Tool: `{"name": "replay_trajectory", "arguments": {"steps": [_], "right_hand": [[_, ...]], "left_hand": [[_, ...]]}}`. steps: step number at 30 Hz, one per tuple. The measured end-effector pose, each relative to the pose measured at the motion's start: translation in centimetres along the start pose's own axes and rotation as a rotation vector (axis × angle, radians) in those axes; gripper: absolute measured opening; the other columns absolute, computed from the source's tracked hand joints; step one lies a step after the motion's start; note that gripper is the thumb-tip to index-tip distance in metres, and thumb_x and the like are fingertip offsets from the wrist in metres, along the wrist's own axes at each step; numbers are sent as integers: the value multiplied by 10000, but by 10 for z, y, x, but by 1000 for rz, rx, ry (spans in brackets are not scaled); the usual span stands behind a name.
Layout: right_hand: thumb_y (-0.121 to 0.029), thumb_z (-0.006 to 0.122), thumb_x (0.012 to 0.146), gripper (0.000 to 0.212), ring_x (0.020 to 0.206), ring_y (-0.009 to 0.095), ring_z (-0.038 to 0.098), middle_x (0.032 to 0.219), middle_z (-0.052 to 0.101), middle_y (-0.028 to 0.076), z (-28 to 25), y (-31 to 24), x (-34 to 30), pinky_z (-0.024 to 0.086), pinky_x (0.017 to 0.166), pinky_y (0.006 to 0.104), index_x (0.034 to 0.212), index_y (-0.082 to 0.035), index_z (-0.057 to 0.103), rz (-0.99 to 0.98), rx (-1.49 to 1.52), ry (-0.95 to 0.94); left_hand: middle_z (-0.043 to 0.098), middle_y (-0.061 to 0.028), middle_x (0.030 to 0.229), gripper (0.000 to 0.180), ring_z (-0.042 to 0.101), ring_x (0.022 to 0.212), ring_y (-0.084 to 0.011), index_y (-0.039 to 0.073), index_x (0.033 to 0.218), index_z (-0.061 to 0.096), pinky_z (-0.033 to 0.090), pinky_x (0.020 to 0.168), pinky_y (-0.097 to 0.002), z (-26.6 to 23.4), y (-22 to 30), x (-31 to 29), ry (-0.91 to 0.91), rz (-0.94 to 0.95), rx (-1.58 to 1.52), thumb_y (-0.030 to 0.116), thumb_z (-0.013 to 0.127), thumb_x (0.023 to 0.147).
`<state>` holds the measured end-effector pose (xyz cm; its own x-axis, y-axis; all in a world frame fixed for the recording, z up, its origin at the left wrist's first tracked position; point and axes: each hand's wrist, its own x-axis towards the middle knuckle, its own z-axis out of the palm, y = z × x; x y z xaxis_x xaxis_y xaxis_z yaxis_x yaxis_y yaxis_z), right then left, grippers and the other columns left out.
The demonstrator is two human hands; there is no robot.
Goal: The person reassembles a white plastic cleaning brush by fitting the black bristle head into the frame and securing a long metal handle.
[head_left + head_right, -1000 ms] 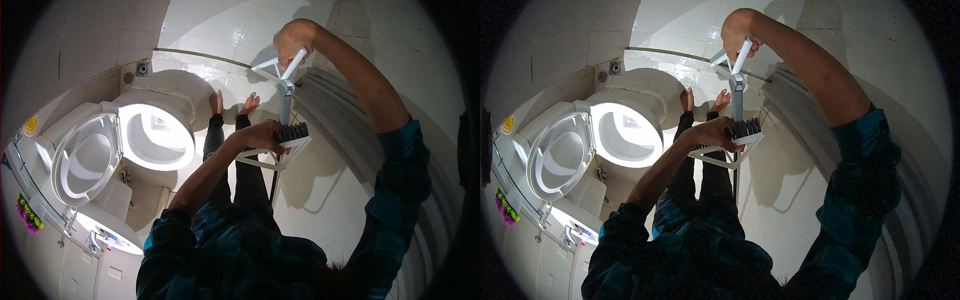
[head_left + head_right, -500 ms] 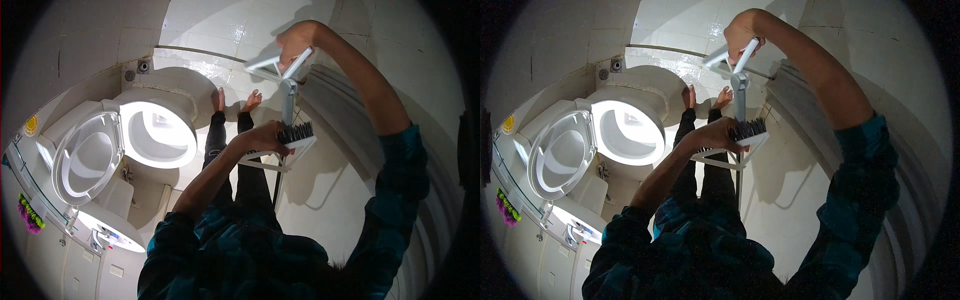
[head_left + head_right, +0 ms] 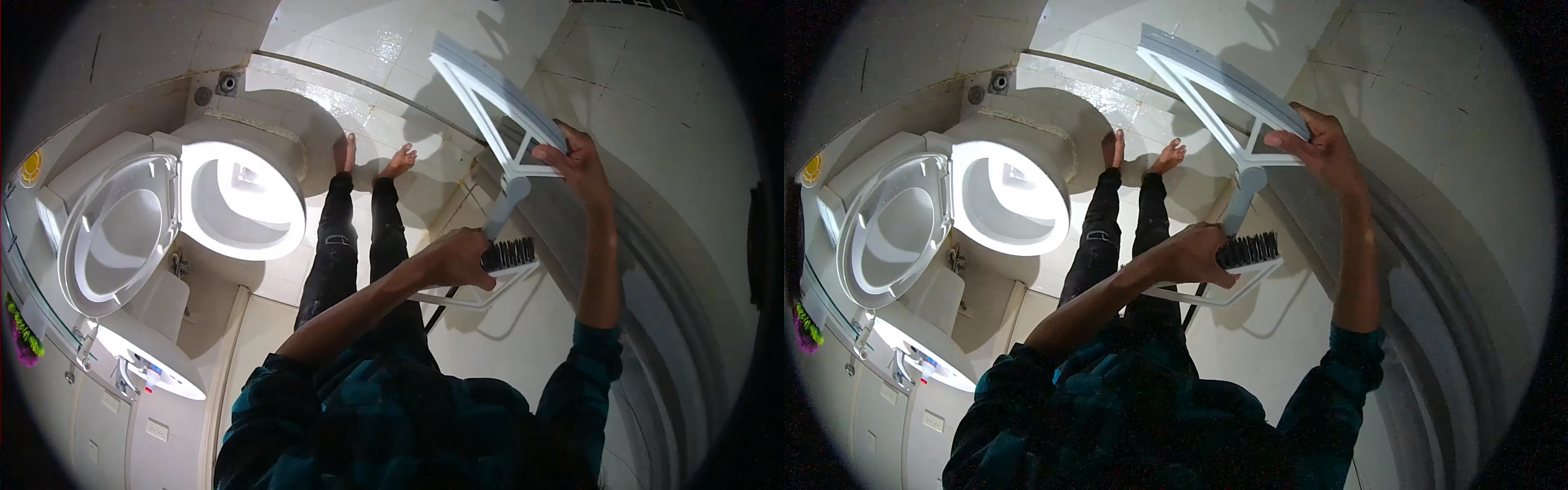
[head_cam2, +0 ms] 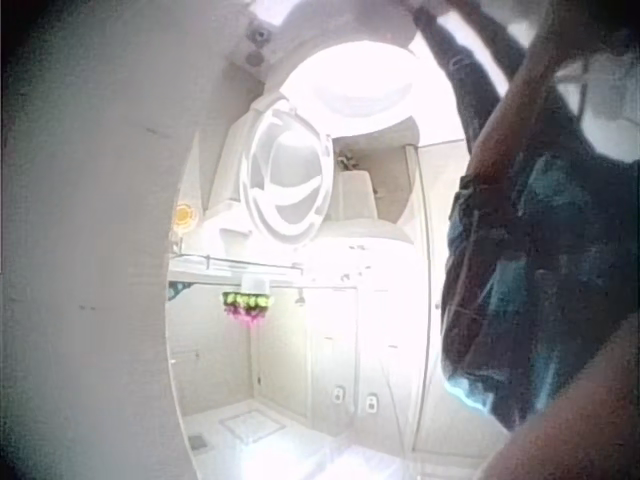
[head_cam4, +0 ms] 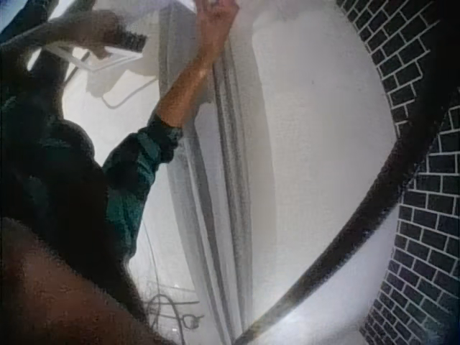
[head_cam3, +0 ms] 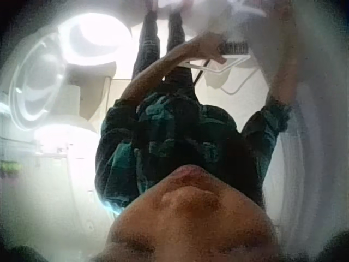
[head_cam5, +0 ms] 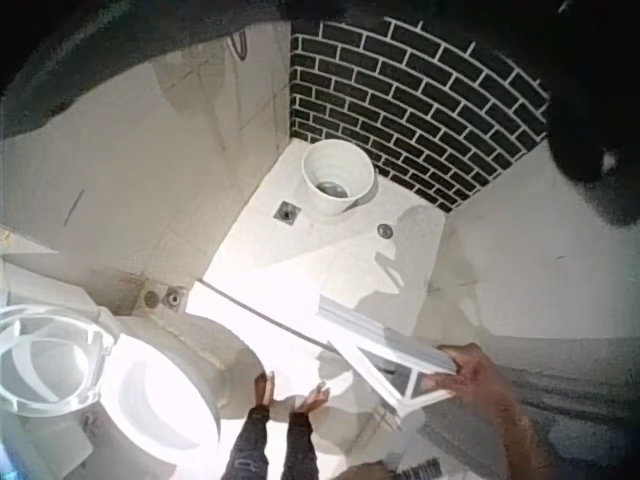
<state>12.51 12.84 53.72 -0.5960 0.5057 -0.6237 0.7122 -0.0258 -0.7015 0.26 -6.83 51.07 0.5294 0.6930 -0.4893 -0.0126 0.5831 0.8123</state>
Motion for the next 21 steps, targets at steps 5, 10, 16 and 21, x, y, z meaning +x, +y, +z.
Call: {"name": "replay_trajectory", "arguments": {"steps": [5, 10, 16, 21], "right_hand": [[-247, 645, 783, 264, 639, 50, 442, 716, 533, -11, 3, 12, -14, 362, 538, 206, 905, -24, 575, -74, 71, 119], [-243, 628, 795, 241, 650, 54, 492, 765, 555, -13, 84, 72, -26, 388, 528, 220, 920, -46, 570, -23, 822, 691], [-368, 605, 796, 341, 709, 101, 539, 816, 568, 19, 112, 60, -20, 428, 614, 248, 924, -55, 559, 35, 1006, 754], [-427, 421, 874, 358, 496, 141, 470, 635, 500, 24, 127, 80, -11, 391, 478, 277, 889, -78, 499, 47, 1128, 835]], "left_hand": [[576, -198, 679, 352, 589, 655, -286, -65, 706, 591, 453, 639, -351, 8, 6, -2, 51, -24, 102, 251, 676, 578], [575, -217, 694, 363, 596, 666, -305, -66, 716, 597, 458, 643, -362, 4, 22, 4, 170, 122, 53, 260, 673, 576], [584, -222, 686, 366, 603, 636, -315, -79, 710, 601, 465, 633, -349, -6, 22, -8, 163, 83, 55, 257, 669, 581], [593, -216, 712, 372, 605, 638, -308, -76, 720, 607, 467, 631, -338, -5, 21, -2, 166, 127, 92, 259, 680, 572]]}}
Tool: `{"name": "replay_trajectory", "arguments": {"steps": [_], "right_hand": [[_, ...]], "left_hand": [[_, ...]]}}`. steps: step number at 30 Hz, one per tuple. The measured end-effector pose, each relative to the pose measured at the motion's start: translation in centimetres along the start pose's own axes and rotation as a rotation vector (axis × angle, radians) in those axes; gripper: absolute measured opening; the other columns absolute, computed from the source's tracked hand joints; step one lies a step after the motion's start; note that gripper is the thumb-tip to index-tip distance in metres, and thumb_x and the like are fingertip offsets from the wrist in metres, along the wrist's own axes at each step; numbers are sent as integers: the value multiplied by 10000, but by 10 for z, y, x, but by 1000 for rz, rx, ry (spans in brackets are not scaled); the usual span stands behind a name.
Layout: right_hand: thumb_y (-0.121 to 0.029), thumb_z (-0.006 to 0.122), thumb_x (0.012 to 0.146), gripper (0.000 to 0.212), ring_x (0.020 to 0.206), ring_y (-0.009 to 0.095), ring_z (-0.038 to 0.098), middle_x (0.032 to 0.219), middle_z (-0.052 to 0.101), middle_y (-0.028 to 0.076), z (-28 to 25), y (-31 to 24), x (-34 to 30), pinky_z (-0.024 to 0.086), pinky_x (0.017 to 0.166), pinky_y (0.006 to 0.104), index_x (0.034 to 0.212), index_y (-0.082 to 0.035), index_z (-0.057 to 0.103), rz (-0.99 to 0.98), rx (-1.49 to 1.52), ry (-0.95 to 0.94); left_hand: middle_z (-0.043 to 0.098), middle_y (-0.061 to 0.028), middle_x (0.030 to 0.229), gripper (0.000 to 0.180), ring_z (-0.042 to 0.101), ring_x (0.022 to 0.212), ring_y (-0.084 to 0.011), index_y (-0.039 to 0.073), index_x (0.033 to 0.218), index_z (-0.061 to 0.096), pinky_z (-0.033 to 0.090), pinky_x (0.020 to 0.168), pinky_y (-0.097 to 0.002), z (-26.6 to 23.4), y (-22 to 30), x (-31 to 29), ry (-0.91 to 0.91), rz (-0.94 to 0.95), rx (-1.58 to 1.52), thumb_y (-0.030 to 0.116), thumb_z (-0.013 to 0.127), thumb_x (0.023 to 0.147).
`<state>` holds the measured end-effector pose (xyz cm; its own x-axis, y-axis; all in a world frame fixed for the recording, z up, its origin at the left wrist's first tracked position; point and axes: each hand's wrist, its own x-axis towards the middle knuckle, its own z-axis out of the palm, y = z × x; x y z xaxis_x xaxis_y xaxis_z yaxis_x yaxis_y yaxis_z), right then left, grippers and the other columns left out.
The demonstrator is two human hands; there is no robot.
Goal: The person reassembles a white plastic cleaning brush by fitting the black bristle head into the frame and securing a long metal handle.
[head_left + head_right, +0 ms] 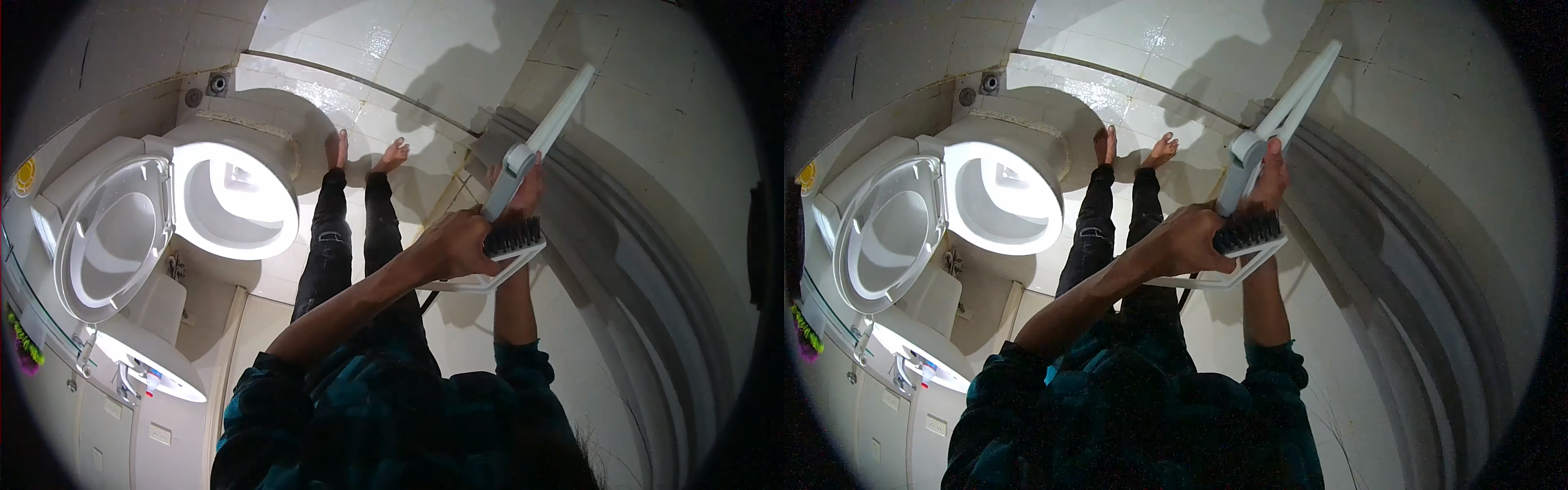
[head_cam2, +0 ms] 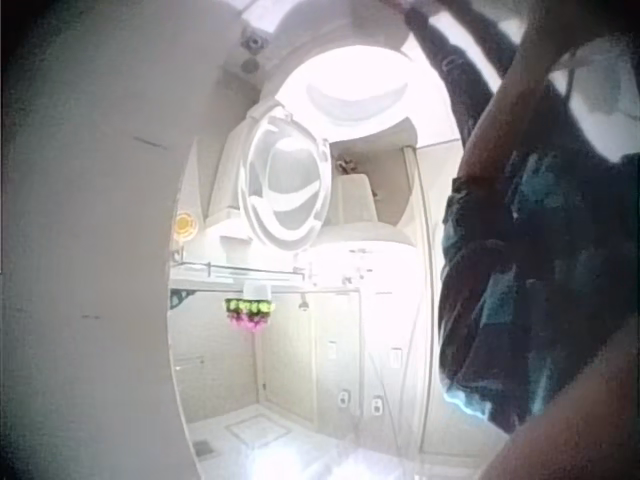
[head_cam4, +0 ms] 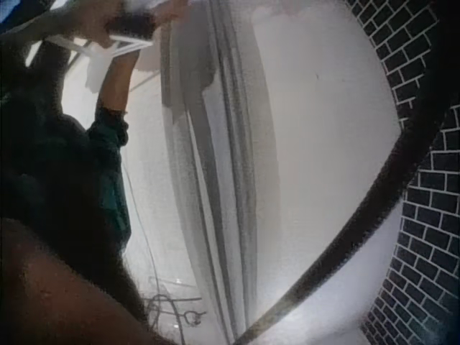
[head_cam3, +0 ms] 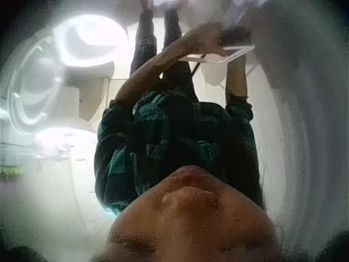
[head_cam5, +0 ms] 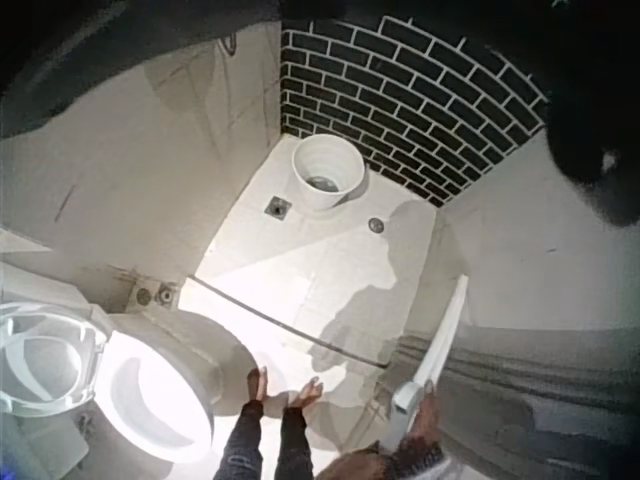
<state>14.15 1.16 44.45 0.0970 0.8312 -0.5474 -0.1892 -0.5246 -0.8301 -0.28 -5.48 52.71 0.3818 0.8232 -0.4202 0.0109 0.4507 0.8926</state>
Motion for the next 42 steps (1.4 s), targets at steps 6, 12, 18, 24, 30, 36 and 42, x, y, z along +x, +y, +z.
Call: {"name": "replay_trajectory", "arguments": {"steps": [6, 12, 18, 24, 30, 36, 42], "right_hand": [[-432, 378, 882, 345, 411, 140, 384, 520, 414, 14, 4, 19, -5, 311, 423, 281, 891, -109, 498, 106, 88, -11], [-389, 421, 884, 315, 486, 106, 466, 642, 501, 6, 20, 4, -16, 380, 436, 263, 942, -93, 512, 173, 45, -65], [-357, 439, 885, 276, 471, 92, 481, 616, 481, -15, 8, 1, -6, 429, 430, 255, 1007, -117, 503, 286, 132, -57], [-418, 474, 859, 303, 457, 107, 458, 595, 470, -9, 26, 10, 3, 406, 415, 270, 932, -130, 536, 427, 89, -86], [-422, 486, 853, 294, 459, 115, 456, 611, 477, -15, 28, 20, 18, 383, 396, 276, 892, -135, 539, 502, 68, -85], [-406, 476, 861, 272, 527, 118, 500, 656, 521, -14, 40, 33, 19, 399, 412, 274, 899, -145, 540, 487, 98, -44], [-344, 438, 893, 265, 699, 147, 569, 839, 590, 22, 23, 37, 28, 483, 577, 306, 999, -124, 540, 535, 228, -309]], "left_hand": [[600, -194, 827, 397, 609, 747, -293, -68, 774, 616, 463, 688, -337, -12, -9, -4, -106, -66, -4, 260, 705, 568], [593, -200, 760, 402, 600, 732, -310, -53, 789, 590, 463, 683, -354, -45, -38, -22, 12, -84, 80, 245, 706, 547], [592, -36, 596, 275, 558, 558, -82, 31, 730, 631, 471, 585, -266, -88, -29, -23, 461, -299, -156, 292, 712, 692], [574, -3, 581, 237, 541, 536, -65, 28, 729, 636, 433, 496, -232, -94, -32, 5, 597, -87, -271, 257, 697, 713], [576, -20, 585, 262, 543, 514, -64, 15, 725, 629, 416, 466, -213, -91, -46, 30, 567, -24, -299, 272, 675, 736], [567, -72, 527, 407, 583, 449, -131, 15, 711, 569, 495, 439, -242, -93, -36, 36, 538, -48, -462, 411, 660, 731], [556, -63, 524, 405, 578, 443, -124, 16, 692, 564, 480, 419, -232, -98, -30, 39, 535, -94, -379, 407, 662, 731]]}}
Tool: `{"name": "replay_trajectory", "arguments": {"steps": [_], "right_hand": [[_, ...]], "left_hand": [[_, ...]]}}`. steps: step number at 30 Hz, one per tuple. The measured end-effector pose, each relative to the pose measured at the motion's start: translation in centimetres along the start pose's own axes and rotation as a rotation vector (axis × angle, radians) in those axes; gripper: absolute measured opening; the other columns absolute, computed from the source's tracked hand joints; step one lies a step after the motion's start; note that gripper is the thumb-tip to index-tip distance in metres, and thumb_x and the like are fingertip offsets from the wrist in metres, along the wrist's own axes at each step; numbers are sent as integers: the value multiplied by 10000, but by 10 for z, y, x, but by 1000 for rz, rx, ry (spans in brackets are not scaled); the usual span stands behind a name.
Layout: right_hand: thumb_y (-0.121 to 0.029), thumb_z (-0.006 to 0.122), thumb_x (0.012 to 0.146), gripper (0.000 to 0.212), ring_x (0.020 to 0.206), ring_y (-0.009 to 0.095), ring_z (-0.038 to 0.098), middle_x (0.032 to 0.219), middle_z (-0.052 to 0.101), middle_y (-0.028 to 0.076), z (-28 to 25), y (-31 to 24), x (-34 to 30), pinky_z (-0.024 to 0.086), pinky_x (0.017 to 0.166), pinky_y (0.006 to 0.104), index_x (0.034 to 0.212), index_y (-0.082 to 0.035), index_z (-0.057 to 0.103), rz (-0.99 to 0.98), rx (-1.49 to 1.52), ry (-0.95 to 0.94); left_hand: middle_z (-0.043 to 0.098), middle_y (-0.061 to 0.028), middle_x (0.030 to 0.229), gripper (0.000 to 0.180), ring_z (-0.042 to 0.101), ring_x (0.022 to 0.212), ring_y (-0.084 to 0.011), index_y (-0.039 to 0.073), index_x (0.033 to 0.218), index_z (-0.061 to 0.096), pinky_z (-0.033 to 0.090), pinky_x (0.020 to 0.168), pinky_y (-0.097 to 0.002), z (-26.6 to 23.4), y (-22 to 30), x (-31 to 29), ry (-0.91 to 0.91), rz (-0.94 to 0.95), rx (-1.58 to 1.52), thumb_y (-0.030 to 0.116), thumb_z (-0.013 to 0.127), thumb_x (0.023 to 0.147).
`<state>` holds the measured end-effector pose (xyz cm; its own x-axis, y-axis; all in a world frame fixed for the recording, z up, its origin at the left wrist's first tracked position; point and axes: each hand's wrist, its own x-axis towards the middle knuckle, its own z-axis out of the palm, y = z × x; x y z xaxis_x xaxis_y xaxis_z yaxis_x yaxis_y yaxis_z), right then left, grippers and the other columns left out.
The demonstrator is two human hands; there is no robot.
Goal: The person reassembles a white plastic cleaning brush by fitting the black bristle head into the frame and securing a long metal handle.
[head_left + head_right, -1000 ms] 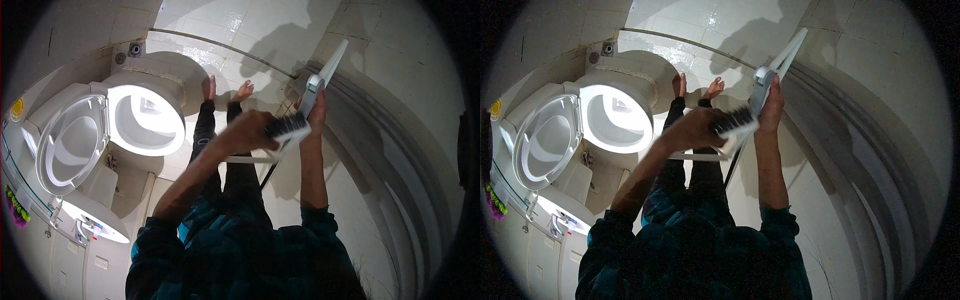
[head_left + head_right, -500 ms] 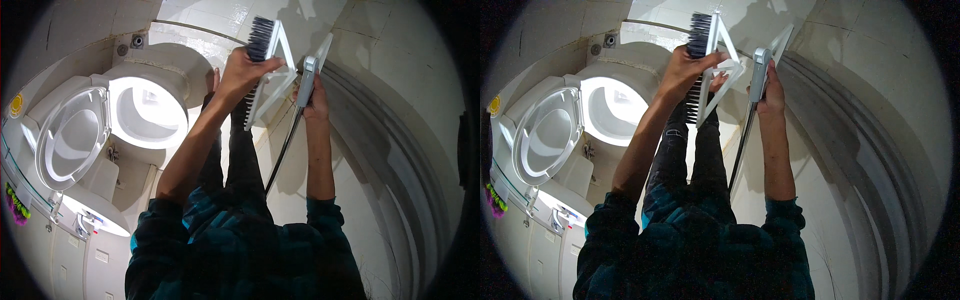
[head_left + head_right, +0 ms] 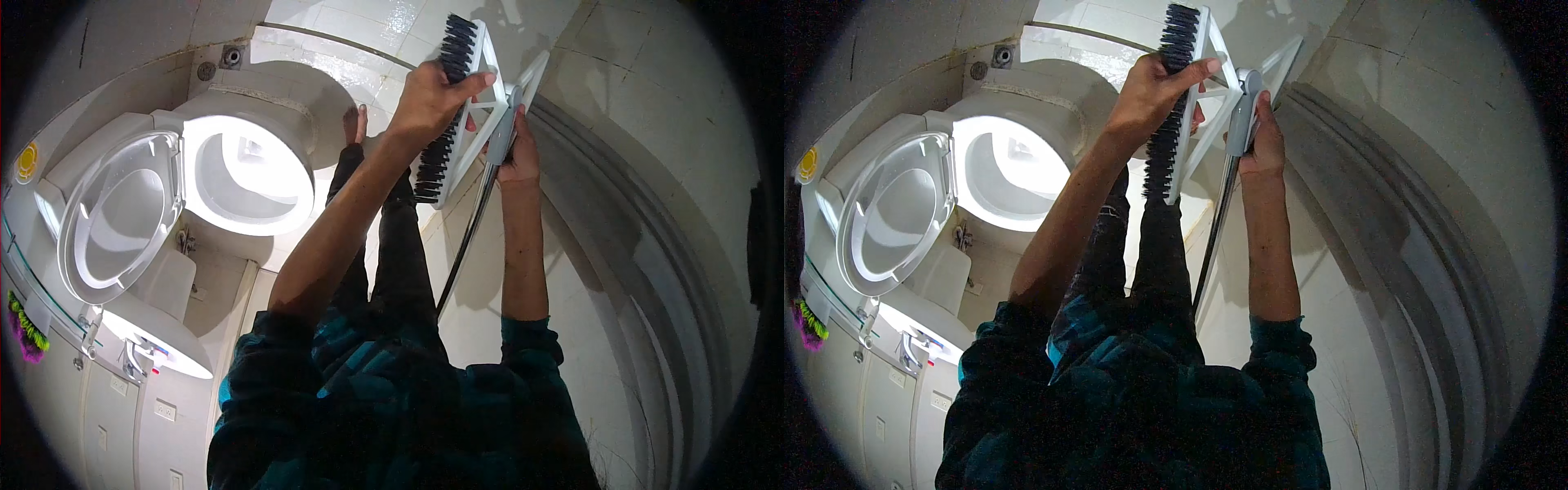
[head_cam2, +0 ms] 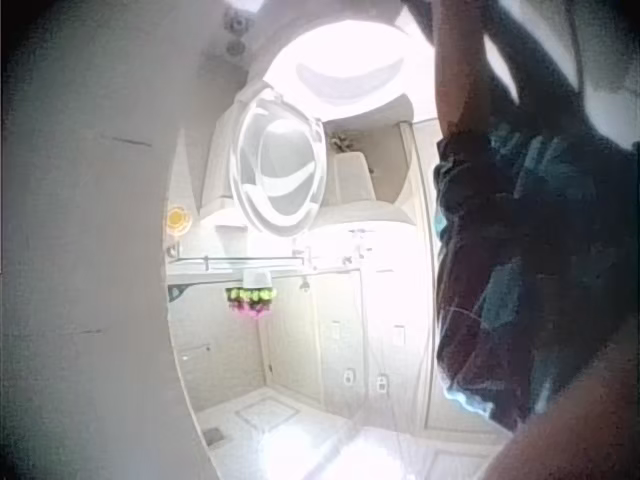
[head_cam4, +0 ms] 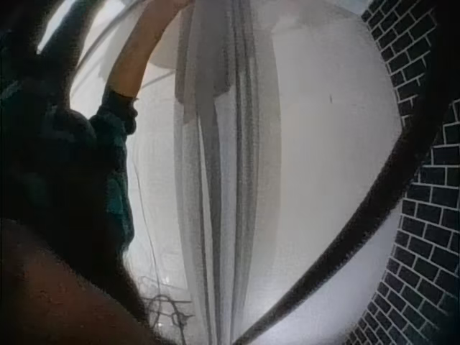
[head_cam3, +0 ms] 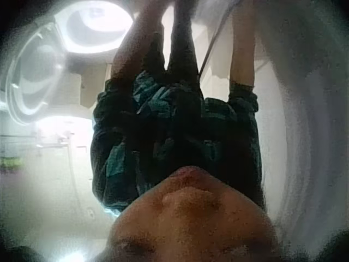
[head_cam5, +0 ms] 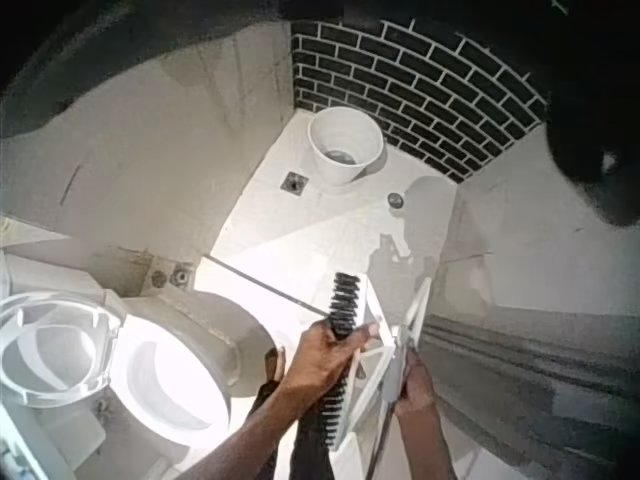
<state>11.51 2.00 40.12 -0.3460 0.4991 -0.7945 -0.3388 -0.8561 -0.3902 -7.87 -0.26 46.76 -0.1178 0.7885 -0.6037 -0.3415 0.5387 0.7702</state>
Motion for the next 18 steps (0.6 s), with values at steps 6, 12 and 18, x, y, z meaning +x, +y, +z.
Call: {"name": "replay_trajectory", "arguments": {"steps": [6, 12, 18], "right_hand": [[-395, 497, 857, 286, 528, 133, 516, 675, 536, 16, 29, 6, -6, 430, 446, 281, 858, -110, 518, -148, -55, 273], [-329, 552, 839, 304, 600, 165, 582, 749, 547, 60, 61, 11, -28, 518, 512, 304, 954, -57, 481, -433, -208, 477], [-235, 570, 837, 174, 668, 128, 577, 825, 561, 38, 77, 10, -49, 521, 559, 289, 876, -85, 493, -465, -196, 296]], "left_hand": [[549, -58, 534, 404, 568, 433, -124, 6, 692, 562, 464, 407, -229, -1, 1, 0, 46, -11, -19, 393, 677, 720], [559, -70, 556, 379, 579, 440, -142, -31, 704, 570, 451, 406, -242, -3, -8, -4, 133, 37, -67, 336, 659, 740], [571, -50, 575, 342, 576, 466, -118, -1, 711, 593, 473, 438, -225, -18, -3, -4, 26, 60, -75, 331, 673, 738]]}}
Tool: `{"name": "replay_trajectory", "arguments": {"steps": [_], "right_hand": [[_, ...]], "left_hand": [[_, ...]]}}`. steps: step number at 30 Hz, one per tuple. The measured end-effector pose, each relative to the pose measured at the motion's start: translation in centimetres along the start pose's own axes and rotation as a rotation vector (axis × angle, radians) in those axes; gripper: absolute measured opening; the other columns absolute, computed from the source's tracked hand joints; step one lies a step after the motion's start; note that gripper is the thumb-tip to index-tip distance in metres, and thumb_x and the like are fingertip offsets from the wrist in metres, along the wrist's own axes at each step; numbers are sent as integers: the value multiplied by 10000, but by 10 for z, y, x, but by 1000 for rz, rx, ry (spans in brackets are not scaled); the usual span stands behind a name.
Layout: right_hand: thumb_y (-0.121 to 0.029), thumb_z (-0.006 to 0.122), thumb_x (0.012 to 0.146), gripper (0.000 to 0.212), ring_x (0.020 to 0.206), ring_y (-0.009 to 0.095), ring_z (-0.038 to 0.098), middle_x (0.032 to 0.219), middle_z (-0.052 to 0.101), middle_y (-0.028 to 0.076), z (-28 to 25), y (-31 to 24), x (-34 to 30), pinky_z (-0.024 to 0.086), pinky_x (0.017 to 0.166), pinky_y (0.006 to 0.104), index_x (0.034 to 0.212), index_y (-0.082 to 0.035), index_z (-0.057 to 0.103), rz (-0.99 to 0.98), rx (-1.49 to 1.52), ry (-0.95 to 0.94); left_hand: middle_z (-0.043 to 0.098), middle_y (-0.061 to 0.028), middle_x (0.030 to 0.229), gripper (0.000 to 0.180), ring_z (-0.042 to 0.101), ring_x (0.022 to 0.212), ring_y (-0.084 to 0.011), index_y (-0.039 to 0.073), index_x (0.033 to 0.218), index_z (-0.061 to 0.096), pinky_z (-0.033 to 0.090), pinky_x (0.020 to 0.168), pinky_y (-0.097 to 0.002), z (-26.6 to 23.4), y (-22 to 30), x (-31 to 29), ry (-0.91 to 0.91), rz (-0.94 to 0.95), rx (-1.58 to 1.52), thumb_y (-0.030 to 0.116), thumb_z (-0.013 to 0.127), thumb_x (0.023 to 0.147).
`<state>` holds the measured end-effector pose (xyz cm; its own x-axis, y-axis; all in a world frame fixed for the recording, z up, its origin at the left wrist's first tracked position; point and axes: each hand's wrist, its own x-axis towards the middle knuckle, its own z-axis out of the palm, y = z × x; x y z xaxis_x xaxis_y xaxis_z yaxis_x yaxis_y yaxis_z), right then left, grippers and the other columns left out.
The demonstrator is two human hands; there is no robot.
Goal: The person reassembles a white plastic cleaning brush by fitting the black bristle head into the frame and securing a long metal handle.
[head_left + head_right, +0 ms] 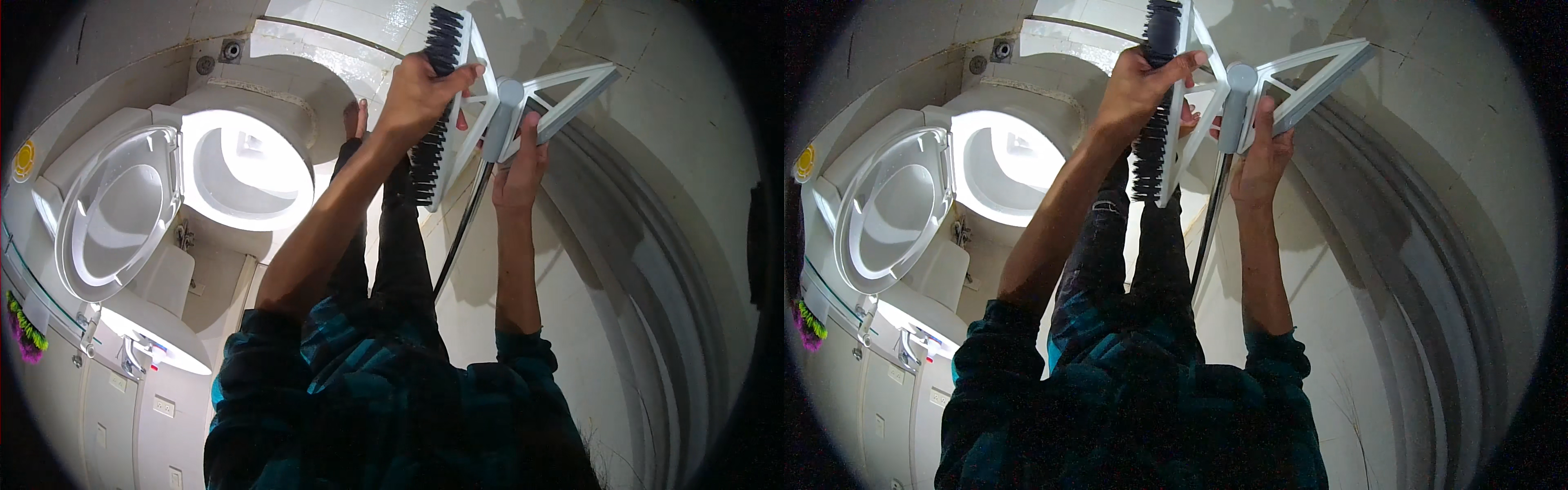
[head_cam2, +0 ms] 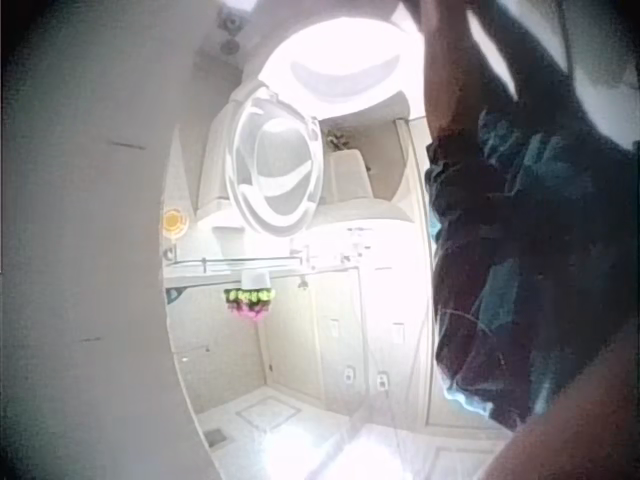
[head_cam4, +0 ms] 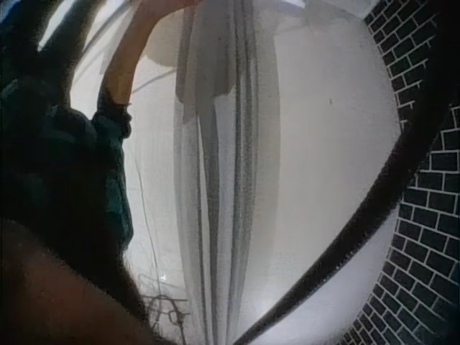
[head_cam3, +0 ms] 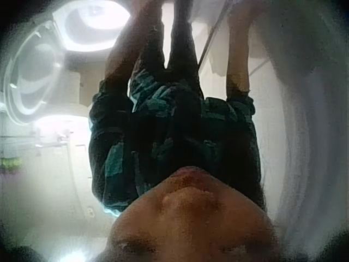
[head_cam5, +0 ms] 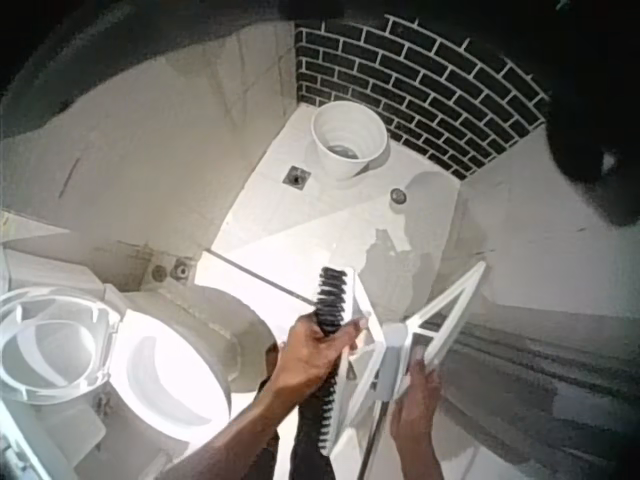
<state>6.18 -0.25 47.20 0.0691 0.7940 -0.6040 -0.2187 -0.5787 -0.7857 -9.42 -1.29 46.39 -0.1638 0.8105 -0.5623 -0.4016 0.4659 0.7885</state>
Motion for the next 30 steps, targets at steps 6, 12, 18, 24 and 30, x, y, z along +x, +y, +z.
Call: {"name": "replay_trajectory", "arguments": {"steps": [6, 12, 18, 24, 30], "right_hand": [[-93, 666, 728, 314, 663, 221, 642, 800, 606, 109, -22, 1, 3, 560, 547, 301, 972, -47, 475, 66, -33, -198], [-93, 670, 722, 262, 640, 214, 639, 818, 621, 134, -24, -4, -1, 539, 554, 290, 937, -35, 533, 154, -30, -197], [-101, 673, 721, 259, 632, 206, 634, 804, 622, 146, -26, 0, -4, 543, 534, 292, 927, -23, 536, 222, 13, -247], [-100, 667, 731, 264, 620, 205, 632, 800, 623, 163, -31, 9, -4, 544, 526, 295, 940, -22, 525, 186, -42, -220], [-120, 666, 737, 235, 611, 204, 628, 786, 625, 171, -33, 9, -6, 529, 509, 302, 906, -27, 532, 223, -1, -235]], "left_hand": [[545, -10, 530, 281, 486, 465, -66, 14, 636, 589, 386, 458, -228, -7, -2, 7, -102, 129, 189, 267, 657, 736], [579, -24, 568, 255, 558, 481, -72, 37, 683, 616, 449, 442, -198, -5, 7, 3, -230, 70, 136, 277, 666, 754], [542, -26, 546, 213, 498, 430, -69, -15, 727, 557, 384, 390, -224, 12, -3, -10, -13, 151, 10, 182, 631, 761], [523, -26, 508, 252, 481, 396, -69, -6, 724, 542, 380, 358, -241, 20, -3, -15, 159, 99, 122, 222, 647, 747], [509, -19, 476, 279, 479, 379, -78, -9, 615, 546, 380, 339, -234, 9, -5, -9, 35, 92, -7, 212, 617, 770]]}}
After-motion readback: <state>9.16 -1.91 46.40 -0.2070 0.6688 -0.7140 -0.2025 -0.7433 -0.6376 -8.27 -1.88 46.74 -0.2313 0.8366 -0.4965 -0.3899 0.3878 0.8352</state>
